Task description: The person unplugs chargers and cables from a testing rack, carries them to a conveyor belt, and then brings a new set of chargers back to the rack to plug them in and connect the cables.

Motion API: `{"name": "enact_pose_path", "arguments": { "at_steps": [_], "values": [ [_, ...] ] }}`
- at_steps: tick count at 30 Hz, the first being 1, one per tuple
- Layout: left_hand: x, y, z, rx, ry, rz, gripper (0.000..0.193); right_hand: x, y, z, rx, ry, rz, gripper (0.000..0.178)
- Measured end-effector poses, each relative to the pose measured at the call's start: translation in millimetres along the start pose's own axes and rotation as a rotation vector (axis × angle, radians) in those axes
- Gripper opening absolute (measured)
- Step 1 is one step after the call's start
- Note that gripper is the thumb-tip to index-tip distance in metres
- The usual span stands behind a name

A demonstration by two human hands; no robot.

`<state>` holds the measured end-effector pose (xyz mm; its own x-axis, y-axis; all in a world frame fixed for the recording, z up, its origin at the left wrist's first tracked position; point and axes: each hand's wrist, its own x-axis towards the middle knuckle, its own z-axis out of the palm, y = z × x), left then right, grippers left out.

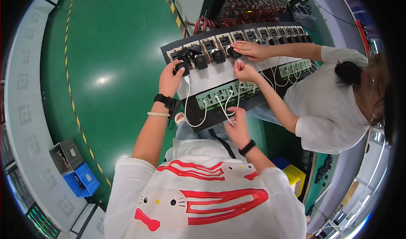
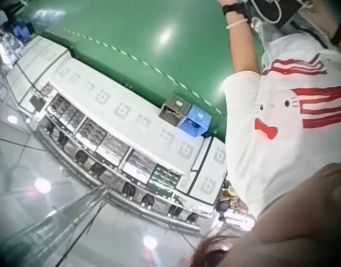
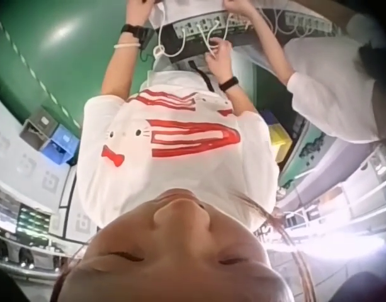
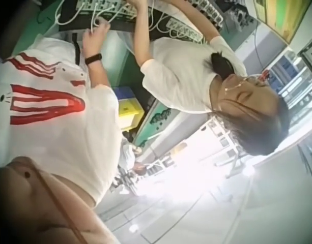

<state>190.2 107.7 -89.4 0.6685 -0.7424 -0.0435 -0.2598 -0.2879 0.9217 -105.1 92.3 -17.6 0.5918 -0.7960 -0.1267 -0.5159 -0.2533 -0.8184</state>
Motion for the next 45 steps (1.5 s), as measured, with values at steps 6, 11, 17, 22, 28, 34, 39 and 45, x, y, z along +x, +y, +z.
{"name": "enact_pose_path", "arguments": {
  "at_steps": [6,11,17,22,28,34,39,45],
  "values": [
    [0,1,0,0.001,-0.018,-0.021,0.033,-19,-26,-87,0.168,-0.62,0.451,0.05],
    [12,-1,-7,0.105,-0.044,0.005,0.031,-14,-57,-126,0.843,-0.94,0.29,0.037],
    [43,74,-5,0.444,-0.096,0.352,0.02,11,-103,-159,0.787,-0.858,0.273,0.025],
    [46,89,21,0.686,-0.283,0.336,0.026,52,-117,-120,0.114,-0.295,-0.339,0.018],
    [49,82,35,0.703,-0.22,0.312,0.025,126,-16,20,1.046,-0.341,0.651,0.03],
    [49,82,39,0.735,-0.216,0.25,0.023,142,18,104,0.432,0.104,0.325,0.031],
    [51,81,39,0.704,-0.22,0.219,0.022,138,12,120,0.446,0.199,0.273,0.03],
    [51,78,38,0.613,-0.228,0.191,0.023,146,-13,128,0.397,0.371,0.275,0.027]
  ]
}}
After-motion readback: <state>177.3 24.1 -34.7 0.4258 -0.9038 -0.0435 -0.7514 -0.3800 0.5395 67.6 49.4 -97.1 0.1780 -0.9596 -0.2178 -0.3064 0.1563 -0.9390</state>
